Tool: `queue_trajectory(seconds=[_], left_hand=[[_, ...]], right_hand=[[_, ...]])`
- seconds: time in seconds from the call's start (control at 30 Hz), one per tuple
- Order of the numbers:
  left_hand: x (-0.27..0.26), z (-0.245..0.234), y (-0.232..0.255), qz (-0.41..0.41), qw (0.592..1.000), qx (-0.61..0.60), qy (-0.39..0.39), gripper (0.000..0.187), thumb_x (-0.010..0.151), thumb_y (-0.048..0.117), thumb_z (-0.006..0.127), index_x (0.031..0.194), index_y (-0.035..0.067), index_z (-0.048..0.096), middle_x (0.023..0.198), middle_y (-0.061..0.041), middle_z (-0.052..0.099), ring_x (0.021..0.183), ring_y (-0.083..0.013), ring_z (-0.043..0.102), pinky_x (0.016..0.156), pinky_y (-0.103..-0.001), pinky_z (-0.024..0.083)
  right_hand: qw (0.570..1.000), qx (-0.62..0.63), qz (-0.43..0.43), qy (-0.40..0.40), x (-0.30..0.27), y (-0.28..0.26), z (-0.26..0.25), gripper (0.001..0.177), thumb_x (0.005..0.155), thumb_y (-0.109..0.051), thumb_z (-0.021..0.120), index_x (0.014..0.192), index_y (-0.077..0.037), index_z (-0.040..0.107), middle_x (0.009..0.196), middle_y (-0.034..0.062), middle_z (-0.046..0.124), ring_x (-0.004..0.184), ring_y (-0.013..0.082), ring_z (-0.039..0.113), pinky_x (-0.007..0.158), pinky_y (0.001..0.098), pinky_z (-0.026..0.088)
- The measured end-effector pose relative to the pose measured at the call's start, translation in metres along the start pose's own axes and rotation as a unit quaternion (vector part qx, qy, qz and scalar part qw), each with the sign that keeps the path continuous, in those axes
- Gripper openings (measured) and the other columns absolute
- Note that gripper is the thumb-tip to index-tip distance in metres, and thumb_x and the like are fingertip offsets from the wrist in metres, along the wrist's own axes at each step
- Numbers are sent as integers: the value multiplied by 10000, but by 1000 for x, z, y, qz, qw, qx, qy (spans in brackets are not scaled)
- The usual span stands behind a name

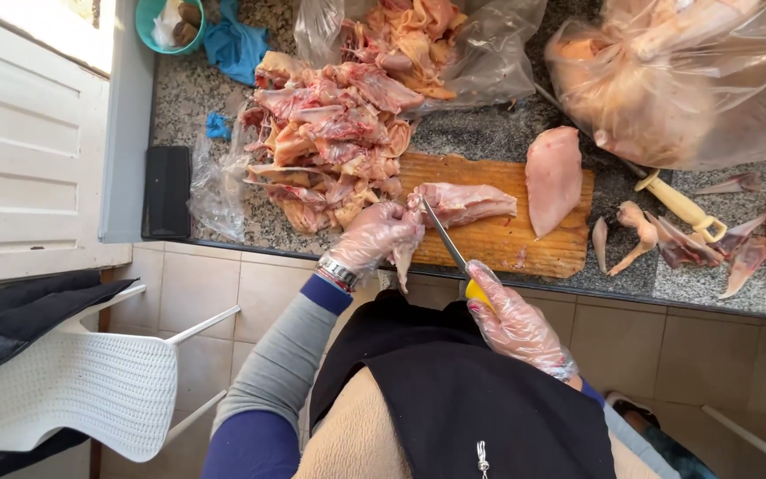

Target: Prepping chicken breasts by removing skin and bones using a knife.

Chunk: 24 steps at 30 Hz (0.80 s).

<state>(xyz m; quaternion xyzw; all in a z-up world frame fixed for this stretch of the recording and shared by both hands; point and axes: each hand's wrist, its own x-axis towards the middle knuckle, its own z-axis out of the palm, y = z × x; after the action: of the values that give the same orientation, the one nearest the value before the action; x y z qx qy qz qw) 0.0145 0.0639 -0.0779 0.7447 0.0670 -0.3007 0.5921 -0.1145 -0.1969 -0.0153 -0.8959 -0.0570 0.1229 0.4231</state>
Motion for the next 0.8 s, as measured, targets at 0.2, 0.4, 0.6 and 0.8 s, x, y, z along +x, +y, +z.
queue_trajectory(seconds=[0.2,0.4,0.6,0.8], left_hand=[[-5,-10,-10,-3,946,-294,-139,205,930,193,697,1002,2,690,834,-67,696,696,-135,633,609,-264,492],[3,-24,-17,-21,923,-345,-168,201,941,157,705,991,-38,698,881,-91,722,762,-153,673,687,-274,536],[2,-43,37,38,987,65,-144,371,940,376,689,1008,12,717,895,-135,735,806,-238,692,696,-345,508],[-22,-5,66,145,906,395,51,498,800,493,695,928,13,662,804,-219,700,781,-391,695,701,-495,535]], right_hand=[[996,50,-51,51,-2,-7,23,563,935,-124,699,1468,-206,535,1219,153,713,1069,341,728,888,372,567],[997,-2,64,32,-12,-13,43,620,914,-131,713,1492,-242,518,1123,141,725,1004,358,726,845,421,580],[997,-25,70,37,-47,-4,50,639,907,-126,744,1484,-233,491,1217,147,703,1047,357,722,868,423,590],[982,62,-7,180,-37,-22,57,585,942,-29,685,1489,-176,541,1199,146,715,1058,310,741,866,400,582]])
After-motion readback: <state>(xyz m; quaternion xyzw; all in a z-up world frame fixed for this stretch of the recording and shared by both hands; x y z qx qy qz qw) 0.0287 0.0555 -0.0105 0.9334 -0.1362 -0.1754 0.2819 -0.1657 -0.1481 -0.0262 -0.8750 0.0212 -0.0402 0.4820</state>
